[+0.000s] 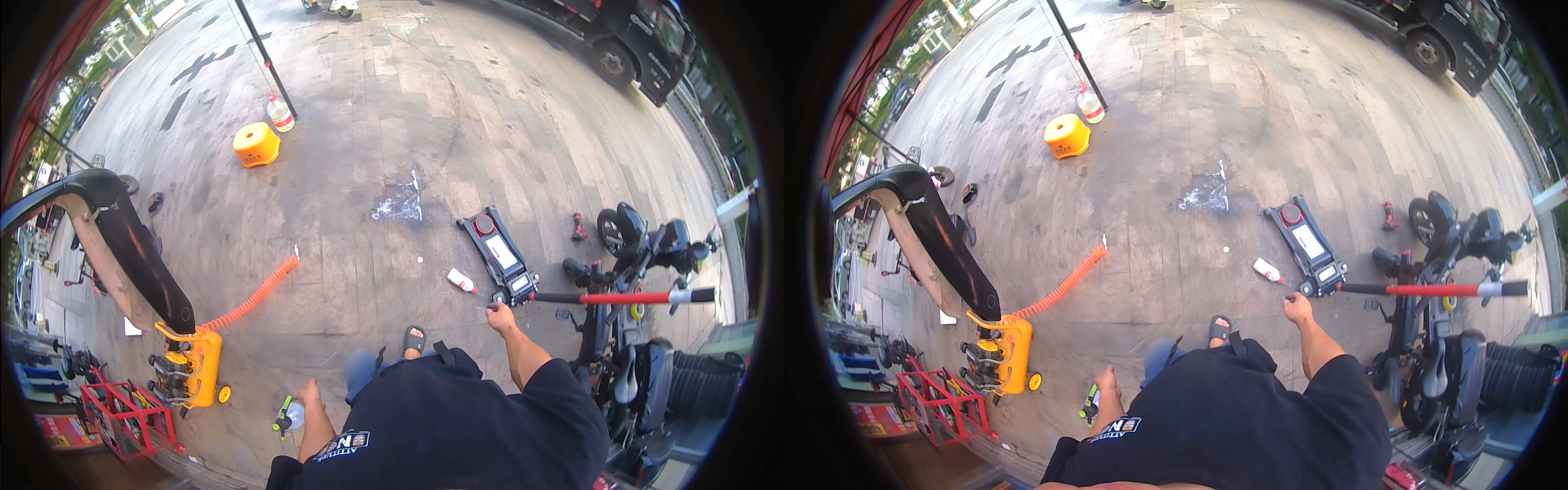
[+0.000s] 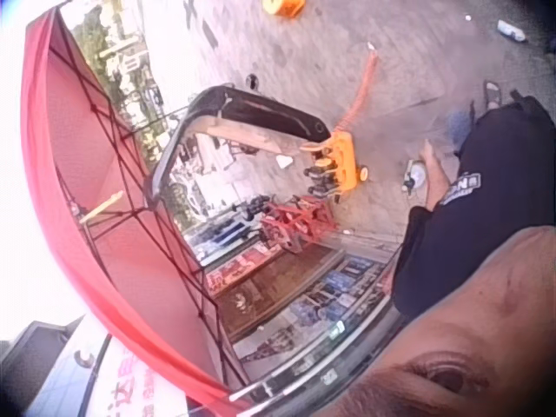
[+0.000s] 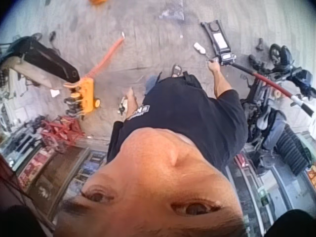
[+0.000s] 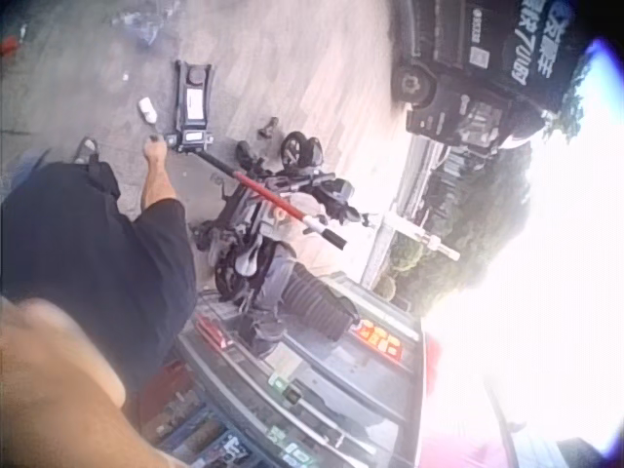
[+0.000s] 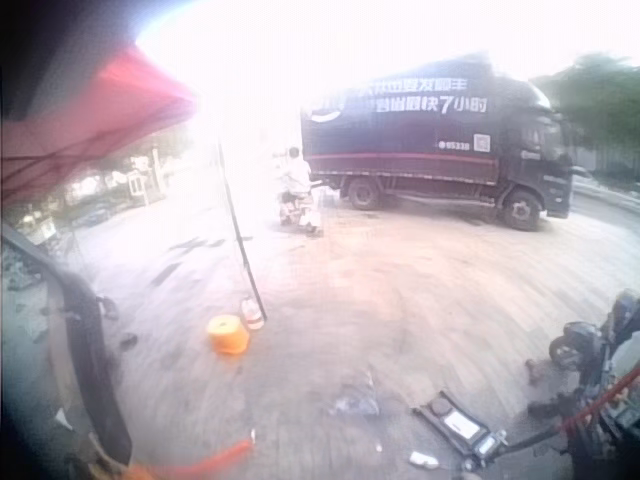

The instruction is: The person walks around a scooter repair area, picks up a screwdriver from a tool cart, and then uses it to unscrew a pink scooter part. The person continues to remove screws from the part while holding it.

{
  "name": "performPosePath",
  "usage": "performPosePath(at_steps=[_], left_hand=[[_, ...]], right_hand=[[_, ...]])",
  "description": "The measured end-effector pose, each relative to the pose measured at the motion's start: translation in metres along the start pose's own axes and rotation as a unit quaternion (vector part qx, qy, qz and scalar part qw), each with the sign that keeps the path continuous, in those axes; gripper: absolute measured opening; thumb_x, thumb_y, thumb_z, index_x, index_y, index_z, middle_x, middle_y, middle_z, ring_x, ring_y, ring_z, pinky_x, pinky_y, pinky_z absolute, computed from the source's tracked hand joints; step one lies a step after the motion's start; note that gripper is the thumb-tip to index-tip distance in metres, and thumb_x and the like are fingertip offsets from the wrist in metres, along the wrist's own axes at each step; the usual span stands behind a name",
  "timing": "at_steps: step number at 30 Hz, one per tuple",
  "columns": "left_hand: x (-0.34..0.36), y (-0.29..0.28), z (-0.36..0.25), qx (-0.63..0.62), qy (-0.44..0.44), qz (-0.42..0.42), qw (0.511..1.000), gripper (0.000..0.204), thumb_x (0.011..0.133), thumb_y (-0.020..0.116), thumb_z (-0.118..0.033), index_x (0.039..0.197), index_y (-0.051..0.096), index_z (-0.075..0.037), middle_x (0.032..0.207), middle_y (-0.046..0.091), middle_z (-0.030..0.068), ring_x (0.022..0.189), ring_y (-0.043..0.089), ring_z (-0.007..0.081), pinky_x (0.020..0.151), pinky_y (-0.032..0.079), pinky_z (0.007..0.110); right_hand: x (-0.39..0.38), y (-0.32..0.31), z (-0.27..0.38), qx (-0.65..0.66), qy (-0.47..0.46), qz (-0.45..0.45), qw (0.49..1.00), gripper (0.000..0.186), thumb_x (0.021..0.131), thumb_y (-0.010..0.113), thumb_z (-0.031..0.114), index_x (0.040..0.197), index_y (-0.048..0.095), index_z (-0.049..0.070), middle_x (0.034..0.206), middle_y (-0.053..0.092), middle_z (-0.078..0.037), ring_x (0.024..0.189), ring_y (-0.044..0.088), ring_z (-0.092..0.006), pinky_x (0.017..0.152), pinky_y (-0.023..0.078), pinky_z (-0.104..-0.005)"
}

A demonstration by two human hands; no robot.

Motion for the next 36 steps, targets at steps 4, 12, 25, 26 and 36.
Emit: performPosePath(at_steps=[4,12,25,26,36], left_hand=[[-0.017,0.013,-0.008,-0.018,-0.03,-0.015,0.999,0.048,0.081,0.074,-0.018,0.119,0.061,0.007,0.12,0.064,0.0207,0.107,0.062,0.0311,0.094,0.048,0.046],[0.011,0.015,-0.008,0.106,-0.162,-0.027,0.981,0.062,0.079,0.075,-0.019,0.127,0.052,0.012,0.126,0.061,0.0246,0.112,0.061,0.0342,0.094,0.049,0.045],[0.168,0.11,-0.283,0.029,0.072,0.047,0.996,0.054,0.084,0.074,-0.034,0.116,0.063,0.009,0.12,0.064,0.0197,0.11,0.059,0.0298,0.096,0.046,0.044],[0.177,0.122,-0.304,0.015,0.123,0.058,0.991,0.055,0.084,0.074,-0.035,0.115,0.063,0.009,0.119,0.065,0.0192,0.11,0.059,0.0293,0.095,0.046,0.044],[0.15,0.131,-0.262,0.045,-0.122,0.086,0.988,0.069,0.08,0.076,-0.023,0.137,0.047,0.006,0.148,0.044,0.0245,0.135,0.044,0.0404,0.105,0.04,0.058]], right_hand=[[0.051,-0.014,0.024,-0.031,-0.011,-0.005,0.999,0.036,0.082,0.062,0.027,0.109,0.071,0.005,0.106,0.071,-0.021,0.105,0.067,-0.0343,0.093,0.052,-0.0403],[0.085,0.021,0.077,-0.008,0.035,0.021,0.999,0.037,0.082,0.064,0.023,0.112,0.07,0.002,0.104,0.072,-0.019,0.099,0.069,-0.0292,0.088,0.053,-0.0369],[0.099,0.044,0.188,0.052,0.053,0.007,0.997,0.036,0.084,0.064,0.028,0.108,0.07,0.001,0.101,0.072,-0.021,0.099,0.069,-0.0355,0.087,0.052,-0.0397],[0.1,0.044,0.192,-0.009,0.04,-0.004,0.999,0.038,0.085,0.065,0.031,0.107,0.069,0.0,0.1,0.071,-0.023,0.098,0.068,-0.038,0.086,0.053,-0.0414],[0.135,0.053,0.209,-0.049,0.099,0.01,0.994,0.033,0.081,0.063,0.024,0.105,0.073,0.003,0.094,0.073,-0.015,0.083,0.072,-0.0259,0.075,0.057,-0.0367]])
Point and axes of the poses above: each hand's wrist, its own x-axis towards the middle knuckle, its own y-axis out of the palm, z = x × y, the point moved 5 cm from there along x, towards the middle knuckle
